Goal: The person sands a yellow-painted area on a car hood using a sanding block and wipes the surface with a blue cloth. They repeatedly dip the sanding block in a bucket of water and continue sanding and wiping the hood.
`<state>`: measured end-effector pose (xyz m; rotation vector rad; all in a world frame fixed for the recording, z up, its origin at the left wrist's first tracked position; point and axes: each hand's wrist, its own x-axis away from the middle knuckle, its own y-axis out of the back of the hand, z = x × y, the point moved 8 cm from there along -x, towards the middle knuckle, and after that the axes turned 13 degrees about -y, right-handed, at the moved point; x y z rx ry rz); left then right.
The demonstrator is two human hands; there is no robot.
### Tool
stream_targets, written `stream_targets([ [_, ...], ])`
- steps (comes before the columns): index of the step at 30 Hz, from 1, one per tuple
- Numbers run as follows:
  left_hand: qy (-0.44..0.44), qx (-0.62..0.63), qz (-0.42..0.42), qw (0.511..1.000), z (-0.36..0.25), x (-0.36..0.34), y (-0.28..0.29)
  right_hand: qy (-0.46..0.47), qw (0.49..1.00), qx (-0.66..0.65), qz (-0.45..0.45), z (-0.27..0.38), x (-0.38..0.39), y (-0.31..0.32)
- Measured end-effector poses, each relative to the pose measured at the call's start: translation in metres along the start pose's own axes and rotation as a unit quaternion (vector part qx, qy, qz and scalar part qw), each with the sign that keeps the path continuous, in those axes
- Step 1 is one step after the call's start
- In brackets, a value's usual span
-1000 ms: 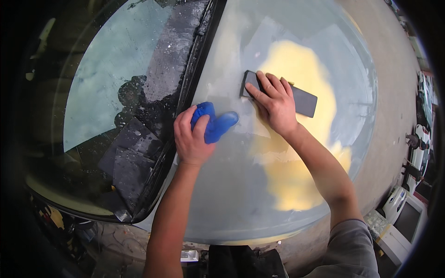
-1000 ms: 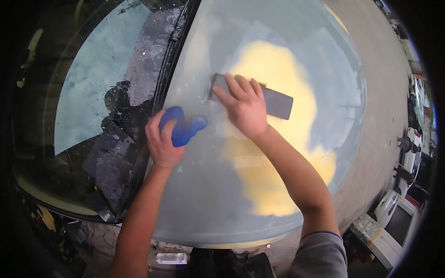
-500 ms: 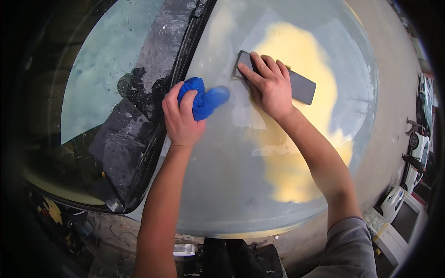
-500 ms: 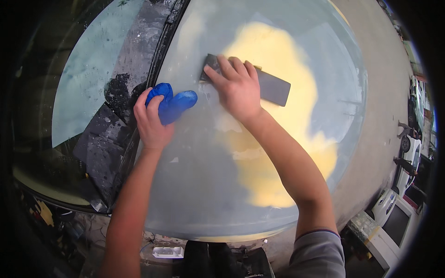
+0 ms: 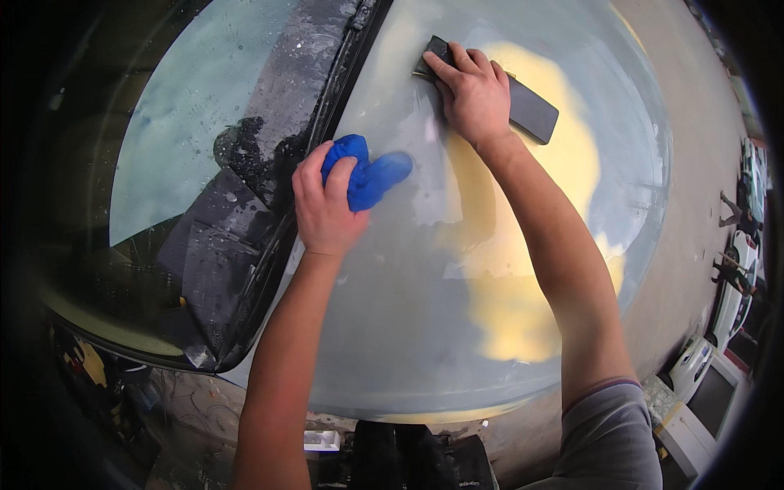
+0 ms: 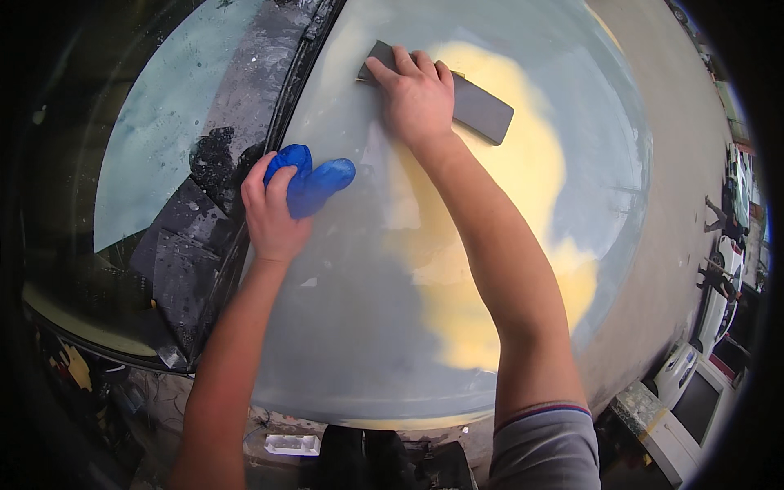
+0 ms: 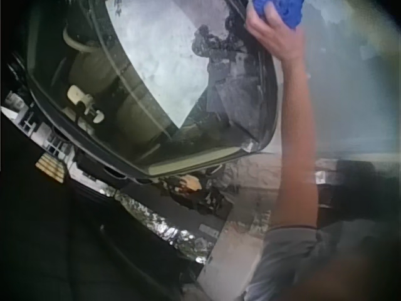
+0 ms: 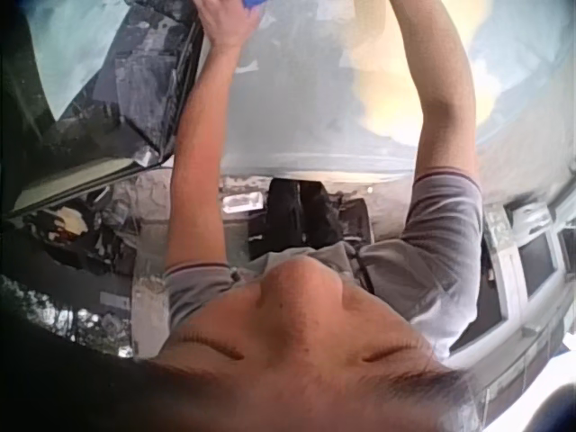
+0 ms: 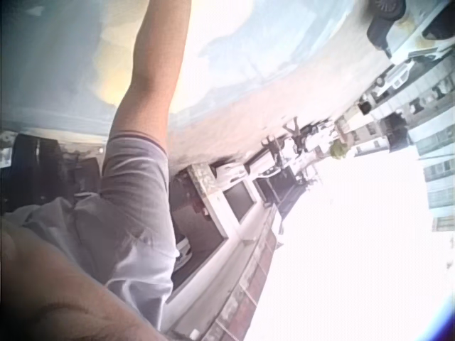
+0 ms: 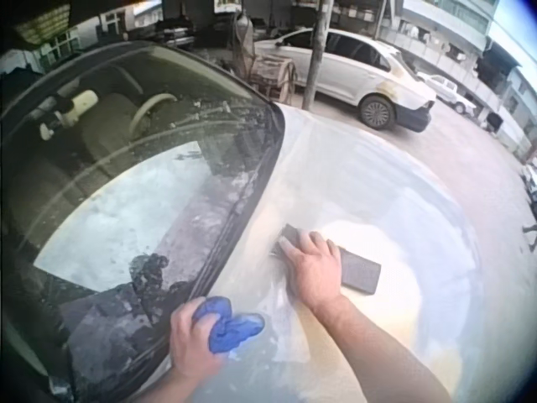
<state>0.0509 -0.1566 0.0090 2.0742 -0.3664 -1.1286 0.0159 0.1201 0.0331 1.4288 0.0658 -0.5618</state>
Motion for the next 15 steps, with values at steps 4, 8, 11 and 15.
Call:
stream_targets([
  [4, 0.011, -0.024, 0.024, 0.999, 0.019, 0.015, 0.021, 0.023, 0.998, -0.041, 0.049, 0.030, 0.103, 0.044],
  [8, -0.004, -0.015, 0.002, 1.000, 0.015, 0.014, 0.013, 0.031, 0.999, -0.017, 0.030, 0.009, 0.143, 0.065],
  [11, -0.002, 0.000, 0.019, 1.000, 0.012, 0.009, 0.000, 0.028, 0.999, 0.007, 0.018, 0.003, 0.056, 0.029],
  [15, 0.000, -0.020, -0.001, 1.000, 0.012, 0.007, 0.010, 0.002, 1.000, -0.018, 0.002, 0.008, 0.035, 0.013],
])
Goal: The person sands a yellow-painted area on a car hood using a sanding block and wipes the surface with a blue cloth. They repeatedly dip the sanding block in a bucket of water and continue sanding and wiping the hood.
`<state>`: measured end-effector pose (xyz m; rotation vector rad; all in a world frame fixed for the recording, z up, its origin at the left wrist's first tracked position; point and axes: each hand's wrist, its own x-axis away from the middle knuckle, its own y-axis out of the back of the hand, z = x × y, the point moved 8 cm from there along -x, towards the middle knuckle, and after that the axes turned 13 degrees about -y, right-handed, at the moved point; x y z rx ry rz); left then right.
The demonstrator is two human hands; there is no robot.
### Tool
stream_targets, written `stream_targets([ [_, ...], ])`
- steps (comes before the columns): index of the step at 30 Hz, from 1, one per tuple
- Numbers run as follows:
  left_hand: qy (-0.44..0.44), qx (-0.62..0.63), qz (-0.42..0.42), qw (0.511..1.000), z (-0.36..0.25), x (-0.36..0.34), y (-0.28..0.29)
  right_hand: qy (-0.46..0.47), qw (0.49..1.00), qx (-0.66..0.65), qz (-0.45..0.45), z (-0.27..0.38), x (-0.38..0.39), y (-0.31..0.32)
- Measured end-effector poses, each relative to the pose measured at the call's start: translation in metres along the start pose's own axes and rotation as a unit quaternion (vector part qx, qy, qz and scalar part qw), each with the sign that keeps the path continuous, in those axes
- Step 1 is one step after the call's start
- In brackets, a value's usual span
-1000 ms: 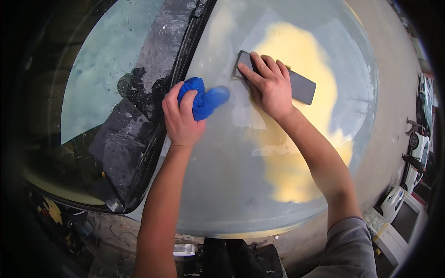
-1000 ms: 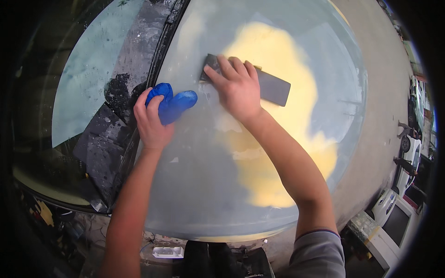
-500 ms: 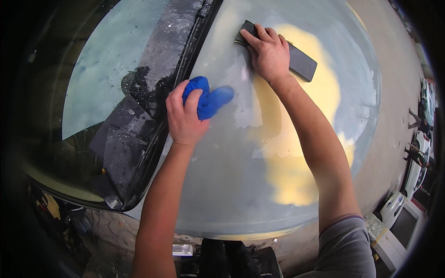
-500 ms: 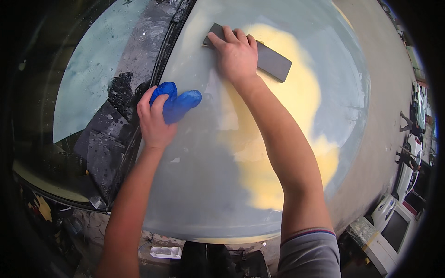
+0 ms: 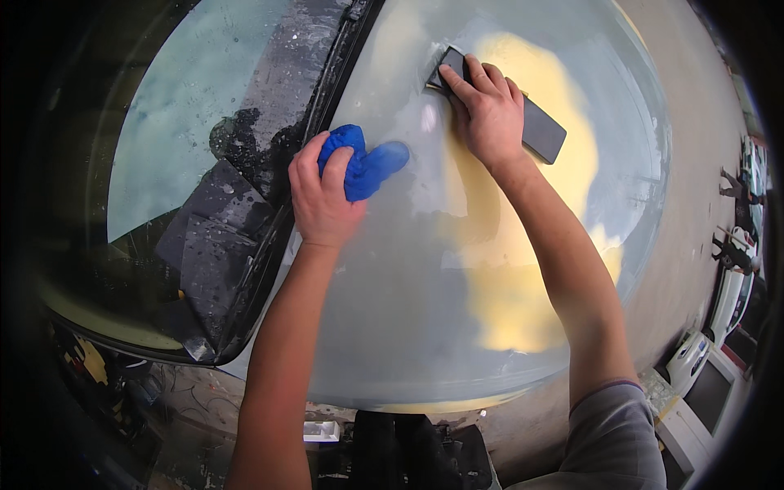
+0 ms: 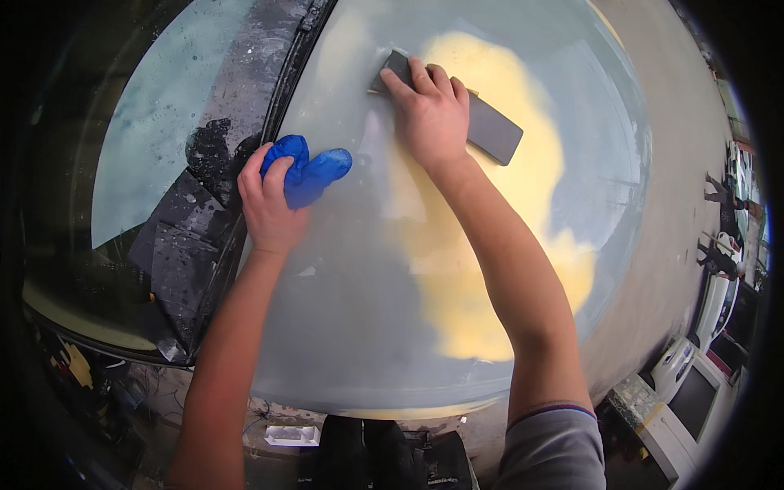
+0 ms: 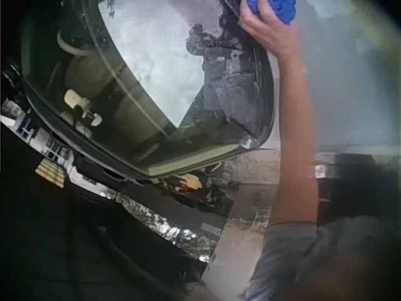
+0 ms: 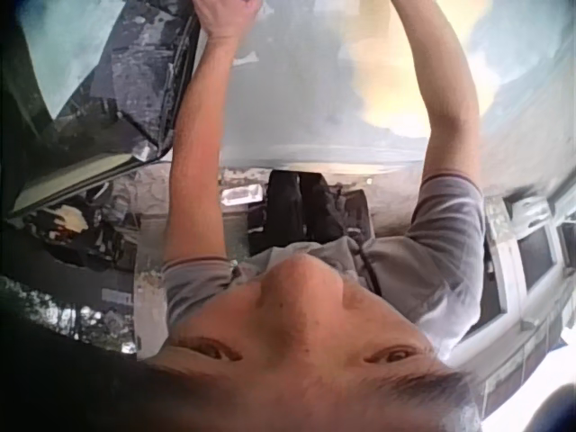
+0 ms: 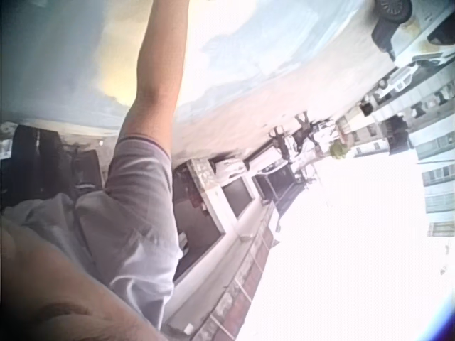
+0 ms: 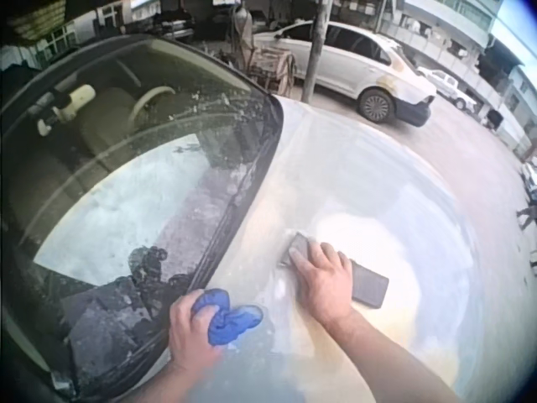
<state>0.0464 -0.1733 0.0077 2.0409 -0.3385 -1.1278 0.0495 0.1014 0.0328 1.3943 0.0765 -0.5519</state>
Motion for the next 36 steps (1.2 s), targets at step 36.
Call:
stream_targets([
  [36, -0.007, 0.001, 0.000, 1.000, -0.011, -0.004, -0.003, 0.004, 1.000, 0.018, 0.017, 0.022, -0.014, -0.003],
])
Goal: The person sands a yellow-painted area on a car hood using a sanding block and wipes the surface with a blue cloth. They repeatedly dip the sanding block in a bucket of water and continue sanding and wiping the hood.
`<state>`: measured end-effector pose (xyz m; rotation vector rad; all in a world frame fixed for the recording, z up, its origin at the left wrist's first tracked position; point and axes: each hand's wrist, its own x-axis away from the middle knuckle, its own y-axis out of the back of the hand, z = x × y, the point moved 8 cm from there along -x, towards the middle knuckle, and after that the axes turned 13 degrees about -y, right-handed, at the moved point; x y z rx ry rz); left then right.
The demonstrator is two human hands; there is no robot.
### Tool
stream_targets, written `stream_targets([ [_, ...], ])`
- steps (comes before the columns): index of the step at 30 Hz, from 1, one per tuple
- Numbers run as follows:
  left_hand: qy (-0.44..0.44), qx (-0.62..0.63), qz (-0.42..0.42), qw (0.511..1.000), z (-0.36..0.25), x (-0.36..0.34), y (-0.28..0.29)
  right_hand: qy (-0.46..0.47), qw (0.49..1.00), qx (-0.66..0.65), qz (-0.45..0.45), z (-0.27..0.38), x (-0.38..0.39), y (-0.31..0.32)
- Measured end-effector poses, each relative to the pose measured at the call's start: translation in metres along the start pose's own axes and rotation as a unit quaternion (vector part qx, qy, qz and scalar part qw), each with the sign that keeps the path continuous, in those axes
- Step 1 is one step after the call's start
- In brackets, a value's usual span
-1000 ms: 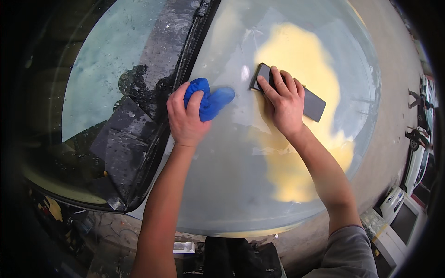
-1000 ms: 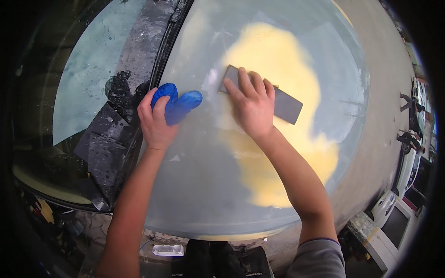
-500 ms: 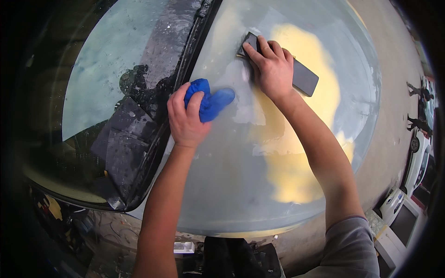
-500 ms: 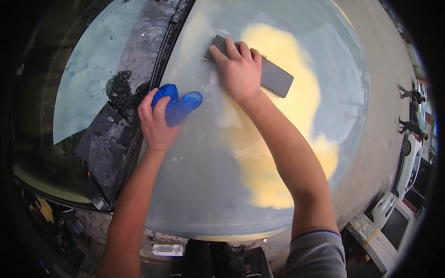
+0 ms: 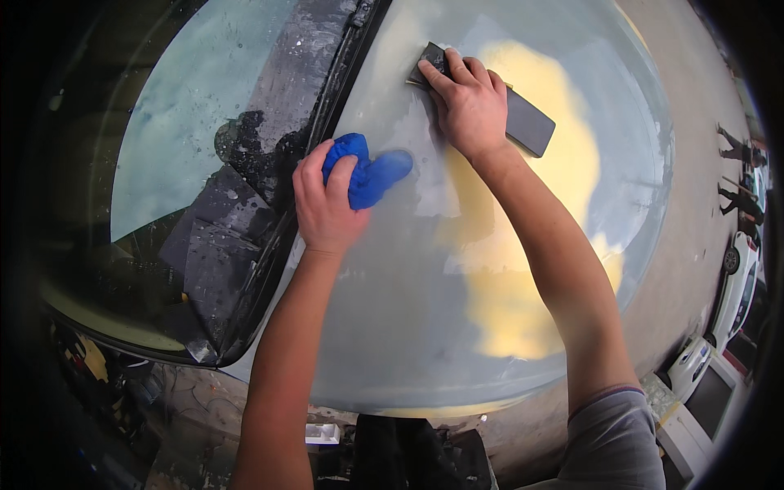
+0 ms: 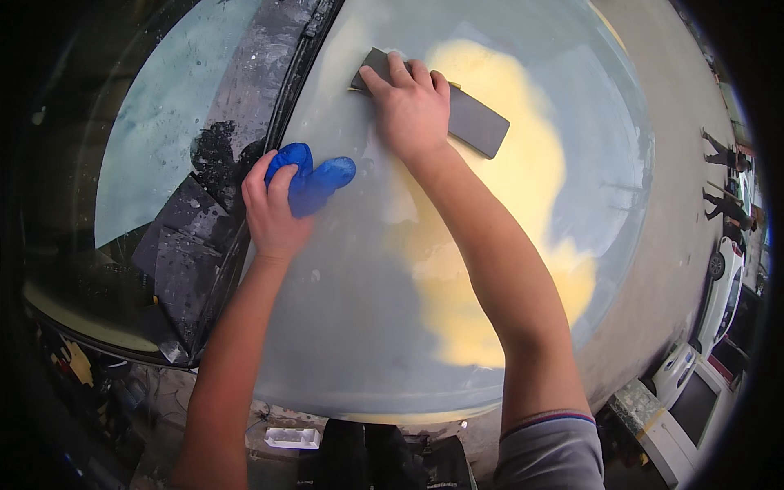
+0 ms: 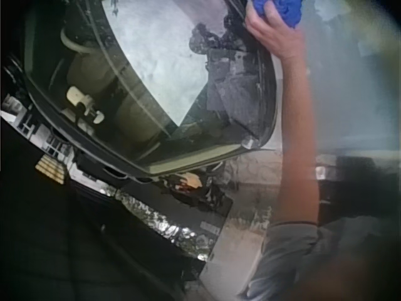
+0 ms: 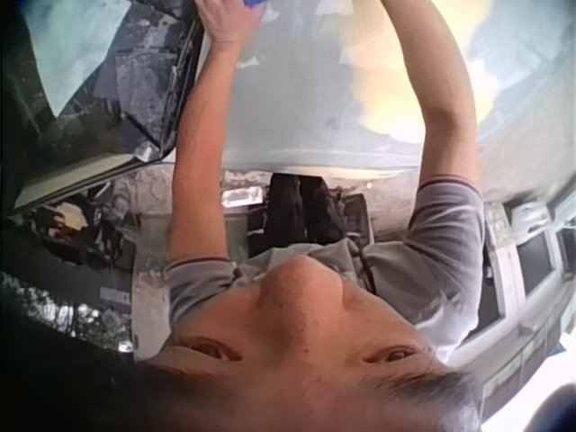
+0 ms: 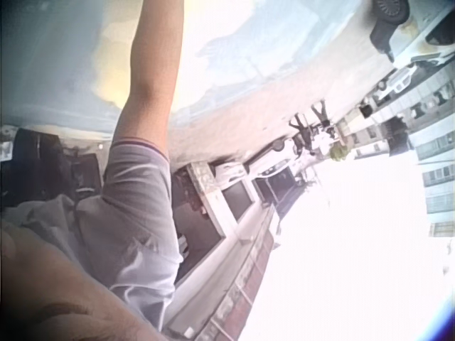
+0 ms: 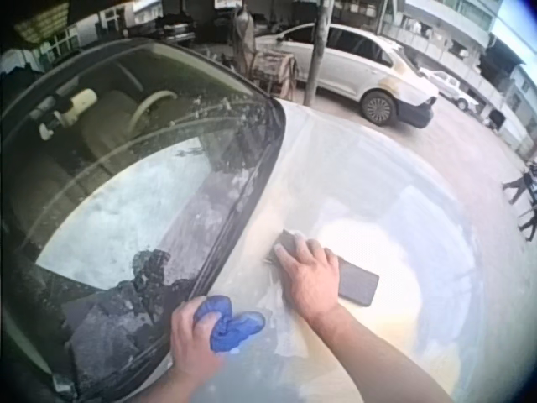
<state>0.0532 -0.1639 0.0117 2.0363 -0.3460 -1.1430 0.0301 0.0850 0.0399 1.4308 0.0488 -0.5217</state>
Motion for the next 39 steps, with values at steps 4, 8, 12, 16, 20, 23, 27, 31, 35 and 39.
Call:
stream_targets([
  [4, 0.010, -0.021, 0.017, 1.000, 0.018, 0.011, 0.015, 0.038, 0.998, -0.035, 0.027, 0.001, 0.141, 0.053],
  [8, -0.001, -0.008, 0.001, 1.000, 0.015, 0.004, 0.002, 0.056, 0.998, 0.001, -0.003, 0.010, 0.105, 0.044],
  [12, 0.009, 0.011, 0.010, 1.000, 0.004, -0.001, -0.004, 0.017, 1.000, -0.002, 0.020, 0.006, 0.014, 0.010],
  [16, 0.009, -0.009, 0.025, 1.000, 0.017, 0.009, 0.006, 0.023, 1.000, -0.013, 0.000, -0.007, 0.108, 0.044],
  [20, 0.005, -0.004, 0.019, 1.000, 0.013, 0.012, 0.004, 0.029, 1.000, -0.012, 0.004, -0.020, 0.102, 0.045],
  [23, 0.006, 0.015, 0.002, 1.000, 0.001, 0.003, -0.011, 0.032, 0.999, 0.012, 0.015, -0.028, 0.026, 0.014],
  [27, 0.016, -0.006, 0.037, 0.999, 0.012, 0.011, 0.005, 0.021, 0.998, -0.051, 0.040, -0.016, 0.038, 0.014],
  [31, 0.008, -0.014, 0.035, 0.999, 0.022, 0.016, 0.011, 0.041, 0.998, -0.044, 0.028, -0.019, 0.122, 0.039],
  [35, -0.001, 0.009, 0.015, 1.000, 0.006, 0.005, -0.010, 0.017, 0.999, -0.046, -0.023, -0.035, -0.023, -0.007],
  [39, 0.011, 0.012, 0.038, 0.999, 0.004, 0.010, -0.002, 0.010, 0.998, -0.063, -0.010, -0.027, -0.041, -0.032],
])
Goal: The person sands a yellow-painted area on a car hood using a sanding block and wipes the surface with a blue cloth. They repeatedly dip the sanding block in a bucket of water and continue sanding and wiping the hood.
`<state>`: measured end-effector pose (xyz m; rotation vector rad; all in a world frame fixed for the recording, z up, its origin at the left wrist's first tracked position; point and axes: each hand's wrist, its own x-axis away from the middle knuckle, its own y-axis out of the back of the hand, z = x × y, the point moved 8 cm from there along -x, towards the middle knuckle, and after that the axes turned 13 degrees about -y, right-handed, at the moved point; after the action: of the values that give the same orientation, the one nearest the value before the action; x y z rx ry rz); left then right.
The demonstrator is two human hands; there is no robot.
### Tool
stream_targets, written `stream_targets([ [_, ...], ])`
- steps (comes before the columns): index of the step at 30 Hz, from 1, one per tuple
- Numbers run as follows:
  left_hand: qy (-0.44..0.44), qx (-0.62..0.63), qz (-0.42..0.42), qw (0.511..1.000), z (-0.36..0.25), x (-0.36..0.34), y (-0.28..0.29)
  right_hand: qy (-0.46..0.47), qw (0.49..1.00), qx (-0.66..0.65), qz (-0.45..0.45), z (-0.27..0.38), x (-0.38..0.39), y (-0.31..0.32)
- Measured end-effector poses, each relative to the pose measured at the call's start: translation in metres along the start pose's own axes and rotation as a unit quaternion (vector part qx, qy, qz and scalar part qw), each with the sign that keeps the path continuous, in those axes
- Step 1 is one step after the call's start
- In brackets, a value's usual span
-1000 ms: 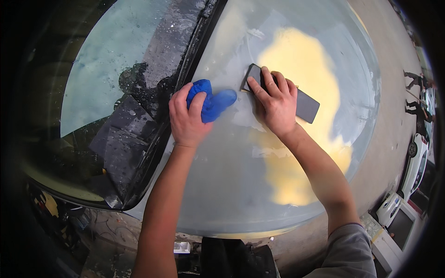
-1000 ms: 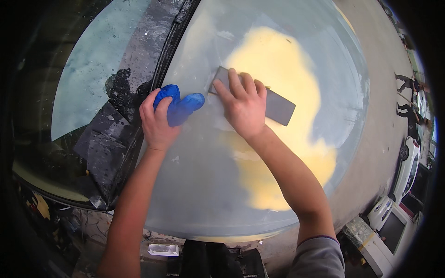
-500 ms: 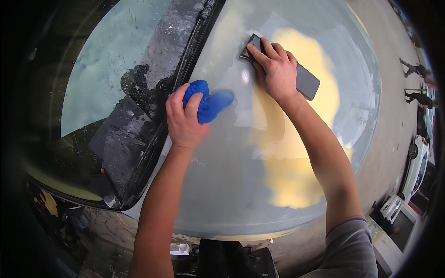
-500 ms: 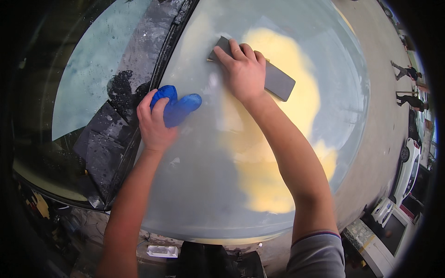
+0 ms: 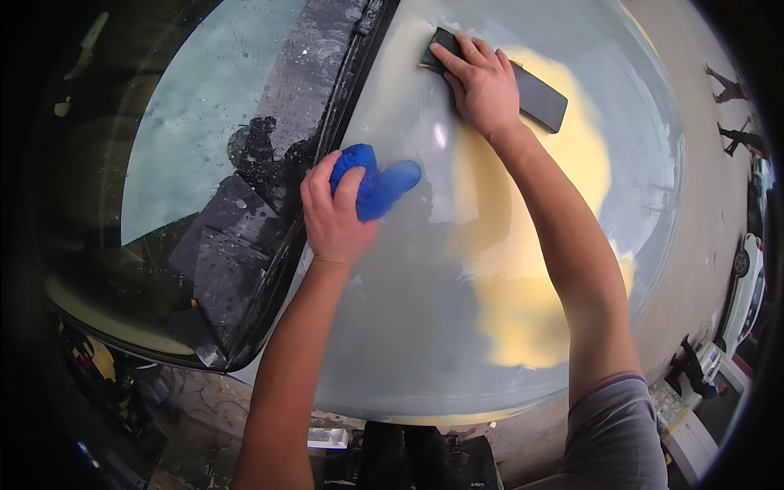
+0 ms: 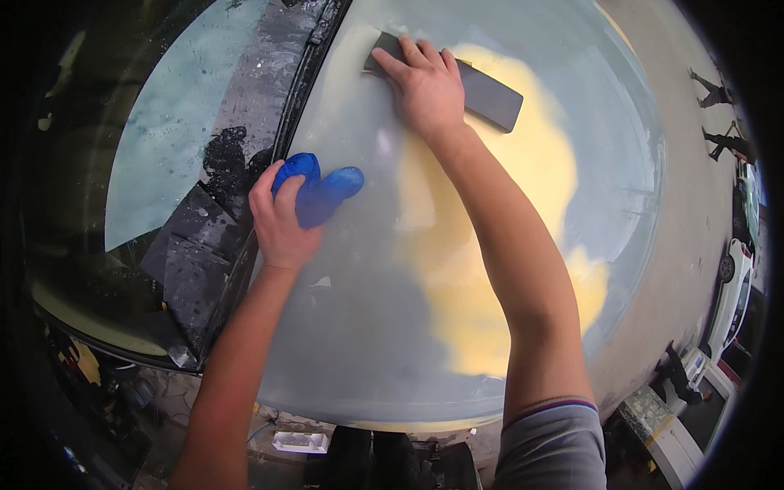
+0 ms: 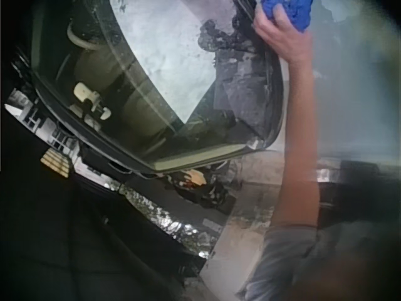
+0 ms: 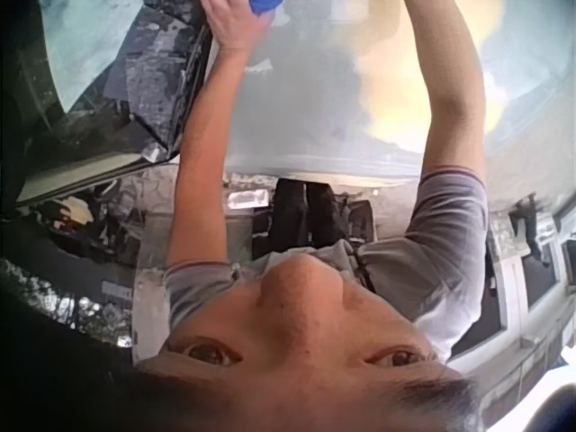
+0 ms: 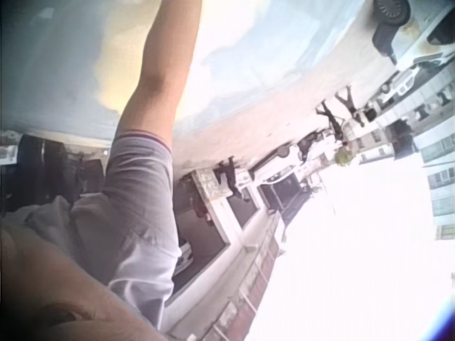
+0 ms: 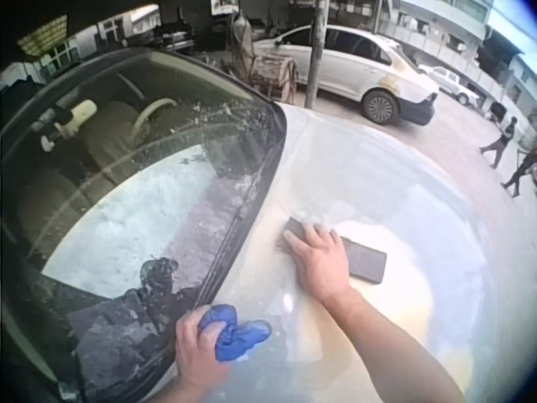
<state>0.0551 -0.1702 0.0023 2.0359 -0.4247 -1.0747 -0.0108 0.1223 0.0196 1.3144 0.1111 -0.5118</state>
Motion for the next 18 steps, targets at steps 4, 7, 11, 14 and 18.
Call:
stream_targets([
  [4, -0.007, -0.034, -0.002, 0.999, 0.014, 0.005, 0.017, 0.036, 0.997, -0.018, 0.058, 0.024, 0.126, 0.045],
  [7, -0.020, -0.029, -0.025, 0.999, 0.008, -0.006, 0.009, 0.066, 0.997, -0.002, 0.030, -0.005, 0.051, 0.035],
  [11, -0.021, -0.001, -0.041, 0.999, -0.005, -0.016, -0.003, 0.037, 0.997, 0.058, -0.023, -0.044, -0.068, 0.000],
  [14, -0.011, -0.022, -0.019, 1.000, 0.005, -0.004, 0.010, 0.032, 0.998, -0.039, 0.035, -0.010, -0.004, 0.006],
  [18, -0.012, -0.025, -0.028, 0.999, 0.009, -0.004, 0.017, 0.067, 0.988, -0.054, 0.129, 0.020, 0.173, 0.072],
])
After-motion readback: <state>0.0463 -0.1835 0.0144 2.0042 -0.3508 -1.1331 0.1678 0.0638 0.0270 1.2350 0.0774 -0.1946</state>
